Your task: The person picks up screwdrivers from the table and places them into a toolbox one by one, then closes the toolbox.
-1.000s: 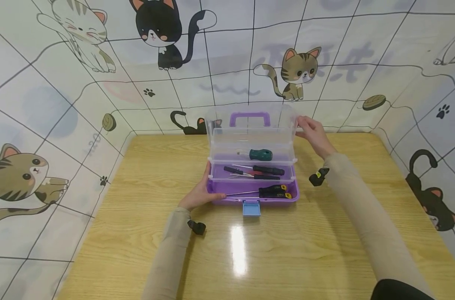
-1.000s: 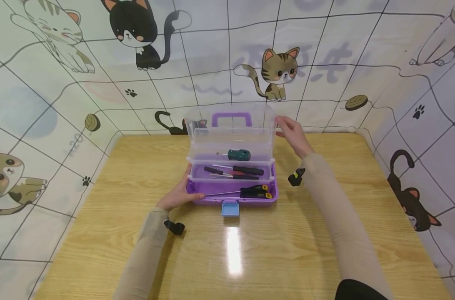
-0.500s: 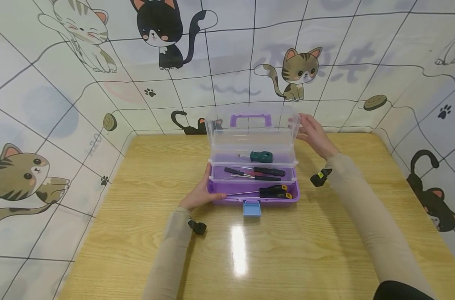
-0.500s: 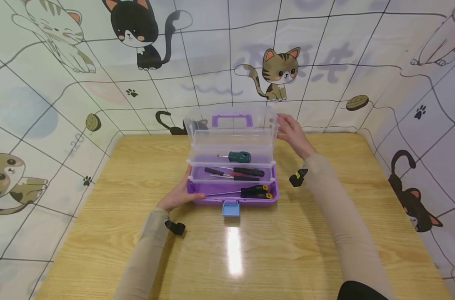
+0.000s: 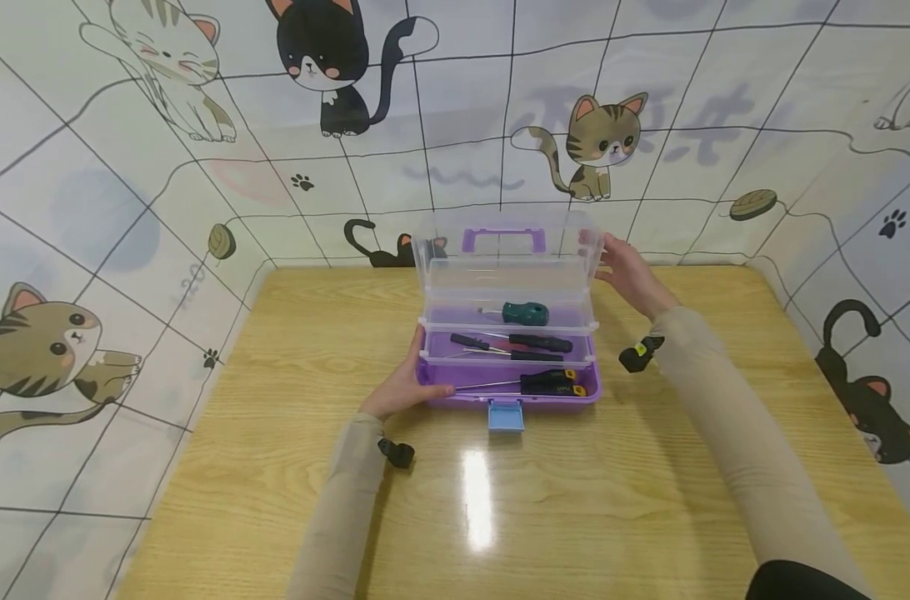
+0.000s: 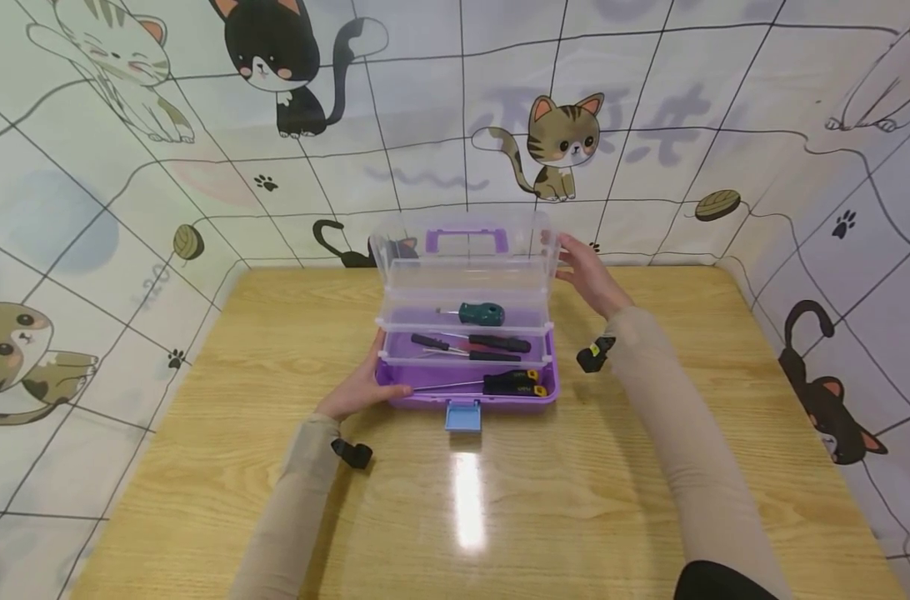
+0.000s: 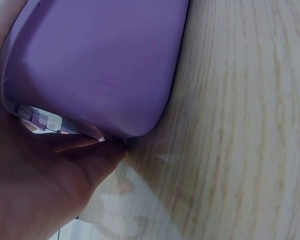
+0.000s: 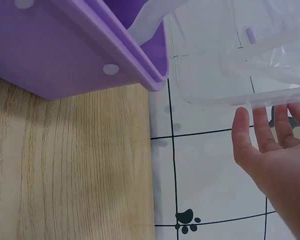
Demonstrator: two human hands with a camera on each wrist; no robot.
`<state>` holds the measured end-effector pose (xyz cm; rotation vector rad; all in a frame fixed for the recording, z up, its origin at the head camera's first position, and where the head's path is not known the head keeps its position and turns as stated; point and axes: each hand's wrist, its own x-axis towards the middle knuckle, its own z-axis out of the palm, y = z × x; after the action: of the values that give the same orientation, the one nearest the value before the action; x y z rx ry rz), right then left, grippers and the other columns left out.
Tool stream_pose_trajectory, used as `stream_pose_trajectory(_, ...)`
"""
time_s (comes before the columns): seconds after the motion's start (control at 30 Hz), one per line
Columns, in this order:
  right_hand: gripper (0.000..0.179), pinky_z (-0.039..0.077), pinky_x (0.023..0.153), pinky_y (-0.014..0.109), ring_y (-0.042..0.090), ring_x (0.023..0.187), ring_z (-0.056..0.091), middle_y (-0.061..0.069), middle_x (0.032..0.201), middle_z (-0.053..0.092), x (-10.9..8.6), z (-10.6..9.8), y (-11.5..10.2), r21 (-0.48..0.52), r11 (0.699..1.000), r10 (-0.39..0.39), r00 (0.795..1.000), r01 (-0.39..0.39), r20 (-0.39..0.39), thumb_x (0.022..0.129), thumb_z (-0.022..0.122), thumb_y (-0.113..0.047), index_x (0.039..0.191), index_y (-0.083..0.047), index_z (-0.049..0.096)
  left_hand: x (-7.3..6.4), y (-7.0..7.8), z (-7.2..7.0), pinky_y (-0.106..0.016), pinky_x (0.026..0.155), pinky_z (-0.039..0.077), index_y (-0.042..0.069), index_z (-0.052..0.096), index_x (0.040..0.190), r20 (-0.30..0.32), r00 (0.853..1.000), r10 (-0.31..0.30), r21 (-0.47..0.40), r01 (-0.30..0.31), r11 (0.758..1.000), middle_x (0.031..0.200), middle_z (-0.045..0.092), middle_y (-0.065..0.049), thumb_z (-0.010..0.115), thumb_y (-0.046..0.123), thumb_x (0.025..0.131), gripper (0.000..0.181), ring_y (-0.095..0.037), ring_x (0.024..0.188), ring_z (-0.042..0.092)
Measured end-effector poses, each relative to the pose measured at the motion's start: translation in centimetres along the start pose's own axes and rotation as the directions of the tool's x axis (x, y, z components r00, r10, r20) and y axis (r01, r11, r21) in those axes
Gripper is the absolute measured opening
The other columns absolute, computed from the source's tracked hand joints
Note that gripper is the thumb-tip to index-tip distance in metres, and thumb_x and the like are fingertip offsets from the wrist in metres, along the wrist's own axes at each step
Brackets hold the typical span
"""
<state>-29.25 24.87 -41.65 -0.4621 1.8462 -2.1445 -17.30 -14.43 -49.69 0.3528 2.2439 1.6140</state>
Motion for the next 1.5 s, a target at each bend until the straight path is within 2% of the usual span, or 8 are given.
stream_pose_trajectory(0.17, 0.045, 0.014, 0.112, 0.053, 0.027, 0.137, 0.023, 0.008, 0.146, 0.036, -0.4, -0.1, -0.3, -0.018, 1.000, 0.001, 1.000, -0.001, 0.003, 0.104, 0.035, -0.037, 0.141, -0.014, 0.049, 0.1, 0.1, 0.1, -0.047, 0.114, 0.010, 0.024, -0.019, 0.153, 0.005, 0.999, 0.038, -0.009, -0.038, 0.999, 0.160, -0.006, -0.010, 0.081, 0.015, 0.077, 0.126, -0.031, 0.144, 0.010)
stream_pose_trajectory(0.23, 0.046, 0.011, 0.112, 0.055, 0.027, 0.138, 0.021, 0.014, 0.150, 0.030, -0.6, -0.1, -0.5, -0.038, 0.999, 0.004, 1.000, -0.003, 0.019, 0.104, 0.035, -0.038, 0.142, -0.014, 0.047, -0.2, 1.0, 0.0, -0.048, 0.114, 0.009, 0.021, -0.019, 0.152, 0.017, 0.999, 0.049, -0.018, -0.048, 0.999, 0.160, -0.007, -0.012, 0.080, 0.012, 0.078, 0.124, -0.032, 0.144, 0.008)
stream_pose_trajectory(0.33, 0.050, 0.008, 0.112, 0.058, 0.028, 0.140, 0.018, 0.018, 0.153, 0.023, -1.0, -0.2, -0.5, -0.042, 0.999, -0.007, 0.999, 0.008, 0.040, 0.104, 0.034, -0.037, 0.146, -0.011, 0.042, -0.2, 1.0, 0.0, -0.049, 0.114, 0.008, 0.019, -0.019, 0.152, 0.020, 0.999, 0.049, -0.014, -0.049, 0.999, 0.160, -0.005, -0.014, 0.079, 0.011, 0.079, 0.123, -0.033, 0.144, 0.008)
stream_pose_trajectory(0.5, 0.048, 0.005, 0.112, 0.059, 0.028, 0.142, 0.015, 0.016, 0.154, 0.023, -1.5, 0.0, -0.5, -0.036, 0.998, -0.038, 0.996, 0.042, 0.086, 0.105, 0.033, -0.033, 0.147, -0.011, 0.040, 0.0, 0.2, -0.1, -0.049, 0.114, 0.011, 0.028, -0.015, 0.154, 0.021, 0.999, 0.033, 0.003, -0.033, 0.999, 0.161, 0.001, -0.012, 0.081, 0.018, 0.079, 0.122, -0.031, 0.143, 0.013)
stream_pose_trajectory(0.6, 0.048, 0.004, 0.112, 0.059, 0.028, 0.143, 0.013, 0.013, 0.155, 0.021, -1.7, 0.1, -0.6, -0.029, 0.998, -0.054, 0.992, 0.058, 0.113, 0.105, 0.032, -0.031, 0.148, -0.010, 0.038, -0.3, 0.4, -0.8, -0.049, 0.114, 0.013, 0.030, -0.010, 0.155, 0.037, 0.999, 0.005, 0.003, -0.005, 1.000, 0.161, 0.005, -0.011, 0.077, 0.024, 0.083, 0.113, -0.031, 0.143, 0.014)
stream_pose_trajectory(0.87, 0.060, 0.002, 0.111, 0.061, 0.026, 0.145, 0.007, 0.017, 0.159, 0.007, -2.3, 0.5, -0.6, -0.097, 0.991, -0.082, 0.986, 0.097, 0.148, 0.105, 0.034, -0.039, 0.152, -0.003, 0.025, -0.9, 1.2, -3.8, -0.051, 0.112, 0.021, 0.017, -0.005, 0.156, 0.022, 1.000, 0.015, 0.017, -0.016, 1.000, 0.157, 0.006, -0.025, 0.062, 0.018, 0.096, 0.090, -0.043, 0.140, 0.019)
stream_pose_trajectory(1.17, 0.054, 0.002, 0.113, 0.057, 0.018, 0.145, 0.008, 0.008, 0.160, 0.012, -3.1, 0.2, -0.5, -0.098, 0.988, -0.101, 0.980, 0.119, 0.170, 0.107, 0.030, -0.029, 0.155, -0.007, 0.018, -0.3, 3.9, -7.0, -0.049, 0.112, 0.024, 0.024, 0.002, 0.157, -0.030, 0.997, 0.065, 0.074, -0.062, 0.995, 0.158, 0.012, -0.020, 0.058, 0.027, 0.098, 0.081, -0.039, 0.141, 0.022)
stream_pose_trajectory(1.5, 0.057, 0.005, 0.114, 0.056, 0.019, 0.144, 0.017, 0.008, 0.160, 0.014, -3.9, 0.4, -0.7, -0.106, 0.989, -0.086, 0.980, 0.106, 0.179, 0.105, 0.038, -0.025, 0.154, -0.003, 0.018, 2.1, 7.4, -8.1, -0.047, 0.111, 0.026, 0.031, 0.005, 0.156, -0.031, 0.996, 0.089, 0.090, -0.086, 0.992, 0.159, 0.011, -0.015, 0.053, 0.033, 0.100, 0.074, -0.032, 0.142, 0.022)
